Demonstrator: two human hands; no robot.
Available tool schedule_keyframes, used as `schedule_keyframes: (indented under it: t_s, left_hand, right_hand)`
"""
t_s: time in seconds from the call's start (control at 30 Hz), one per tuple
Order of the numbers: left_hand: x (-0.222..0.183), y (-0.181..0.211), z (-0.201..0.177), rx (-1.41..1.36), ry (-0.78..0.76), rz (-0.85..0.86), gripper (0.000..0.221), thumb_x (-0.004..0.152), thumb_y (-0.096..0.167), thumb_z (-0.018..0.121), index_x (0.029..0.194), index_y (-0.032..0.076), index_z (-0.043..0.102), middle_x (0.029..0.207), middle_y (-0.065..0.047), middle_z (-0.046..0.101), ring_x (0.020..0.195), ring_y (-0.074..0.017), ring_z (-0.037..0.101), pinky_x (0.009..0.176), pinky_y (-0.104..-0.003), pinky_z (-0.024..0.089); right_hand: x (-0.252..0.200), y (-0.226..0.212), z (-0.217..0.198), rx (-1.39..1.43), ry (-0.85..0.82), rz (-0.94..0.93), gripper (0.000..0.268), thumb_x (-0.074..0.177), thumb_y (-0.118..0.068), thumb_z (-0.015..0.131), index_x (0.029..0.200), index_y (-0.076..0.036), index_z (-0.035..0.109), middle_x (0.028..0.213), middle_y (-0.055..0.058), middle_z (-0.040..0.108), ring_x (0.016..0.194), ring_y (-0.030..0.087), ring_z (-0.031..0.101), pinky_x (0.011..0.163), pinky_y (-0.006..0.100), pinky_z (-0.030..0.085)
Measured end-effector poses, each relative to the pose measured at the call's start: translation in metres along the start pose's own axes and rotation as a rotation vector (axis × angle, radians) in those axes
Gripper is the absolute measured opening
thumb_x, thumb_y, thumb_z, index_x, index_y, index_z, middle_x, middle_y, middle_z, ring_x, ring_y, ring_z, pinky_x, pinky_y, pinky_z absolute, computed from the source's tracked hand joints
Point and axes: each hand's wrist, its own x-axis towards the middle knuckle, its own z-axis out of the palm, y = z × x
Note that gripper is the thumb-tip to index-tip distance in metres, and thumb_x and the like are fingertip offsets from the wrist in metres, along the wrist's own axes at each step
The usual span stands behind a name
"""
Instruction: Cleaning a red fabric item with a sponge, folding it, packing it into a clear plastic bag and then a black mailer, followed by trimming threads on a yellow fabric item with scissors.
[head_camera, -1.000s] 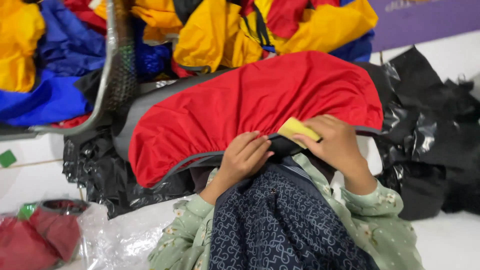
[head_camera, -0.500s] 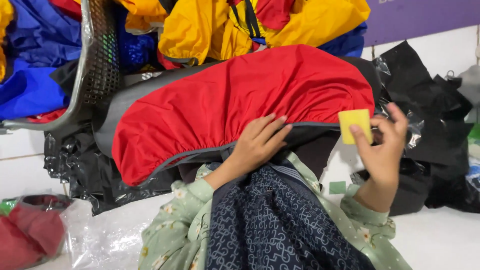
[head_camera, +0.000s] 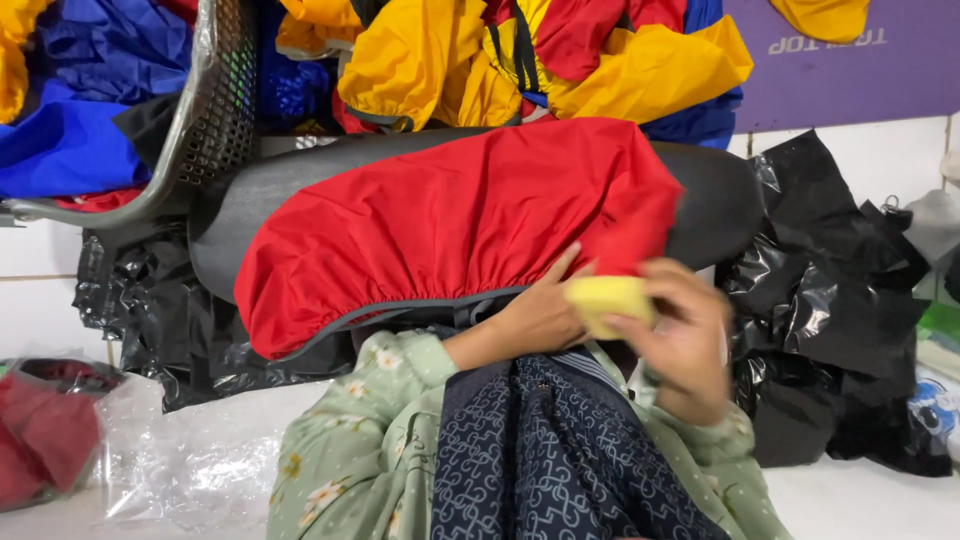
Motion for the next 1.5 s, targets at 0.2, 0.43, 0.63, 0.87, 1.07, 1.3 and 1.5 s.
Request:
schedule_keyframes:
  t_s: [0.2, 0.43, 0.63, 0.87, 1.07, 1.3, 1.5]
  left_hand:
    - [-0.014, 0.005, -0.114, 0.151, 0.685, 0.141, 0.014, 0.092, 0.029, 0.075, 0.083, 0.019, 0.079, 0.087, -0.001, 0.079, 0.075, -0.0140, 0.073, 0.070, -0.026, 0.062]
    - [-0.029, -0.014, -0.091, 0.172, 0.369, -0.264, 0.050, 0.092, 0.046, 0.072, 0.136, 0.021, 0.068, 0.136, -0.010, 0.067, 0.120, -0.0375, 0.067, 0.106, -0.060, 0.051]
    - [-0.039, -0.001, -0.074, 0.282, 0.223, -0.268, 0.045, 0.103, 0.046, 0.053, 0.138, 0.019, 0.063, 0.149, -0.018, 0.056, 0.131, -0.0483, 0.057, 0.111, -0.064, 0.044]
    - [-0.037, -0.005, -0.077, 0.294, 0.204, -0.251, 0.051, 0.102, 0.040, 0.055, 0.147, 0.017, 0.057, 0.145, -0.018, 0.059, 0.130, -0.0446, 0.058, 0.113, -0.059, 0.043]
    - [-0.039, -0.004, -0.044, 0.238, 0.194, -0.196, 0.047, 0.100, 0.037, 0.060, 0.143, 0.018, 0.060, 0.135, -0.018, 0.062, 0.124, -0.0433, 0.061, 0.110, -0.058, 0.046]
    - [-0.019, -0.007, -0.049, 0.265, 0.200, -0.240, 0.044, 0.100, 0.031, 0.058, 0.143, 0.017, 0.059, 0.139, -0.014, 0.062, 0.129, -0.0387, 0.060, 0.113, -0.052, 0.044]
    - [-0.018, -0.012, -0.051, 0.285, 0.202, -0.286, 0.042, 0.104, 0.021, 0.052, 0.144, 0.016, 0.059, 0.138, -0.010, 0.064, 0.127, -0.0304, 0.062, 0.112, -0.044, 0.047]
  right_hand:
    - [0.038, 0.028, 0.090, 0.322, -0.390, 0.086, 0.013, 0.106, -0.020, 0.057, 0.107, -0.007, 0.061, 0.068, 0.002, 0.062, 0.065, 0.009, 0.057, 0.059, 0.029, 0.051]
    - [0.038, 0.030, 0.054, 0.547, -0.115, 0.223, 0.032, 0.110, -0.025, 0.049, 0.132, -0.003, 0.050, 0.113, 0.013, 0.072, 0.101, 0.014, 0.069, 0.086, 0.035, 0.060]
    - [0.035, 0.035, 0.046, -0.313, -0.401, -0.123, 0.021, 0.088, -0.023, 0.078, 0.106, -0.012, 0.076, 0.100, 0.009, 0.077, 0.096, 0.034, 0.074, 0.082, 0.045, 0.059]
    - [0.081, 0.072, 0.022, -0.771, 0.150, -0.142, 0.026, 0.102, -0.029, 0.082, 0.107, -0.004, 0.073, 0.085, 0.014, 0.066, 0.084, 0.039, 0.069, 0.074, 0.044, 0.057]
    - [0.056, 0.048, 0.058, -0.625, -0.301, 0.128, 0.030, 0.094, -0.034, 0.071, 0.114, -0.012, 0.073, 0.101, 0.016, 0.075, 0.101, 0.040, 0.071, 0.087, 0.052, 0.056]
    - [0.048, 0.063, 0.059, -0.570, 0.068, -0.035, 0.028, 0.094, -0.028, 0.079, 0.105, -0.004, 0.071, 0.083, 0.019, 0.069, 0.085, 0.046, 0.069, 0.073, 0.052, 0.056]
    - [0.067, 0.135, 0.005, -1.122, 0.053, 0.185, 0.038, 0.097, -0.056, 0.076, 0.102, -0.019, 0.074, 0.075, 0.007, 0.067, 0.076, 0.034, 0.071, 0.067, 0.045, 0.057]
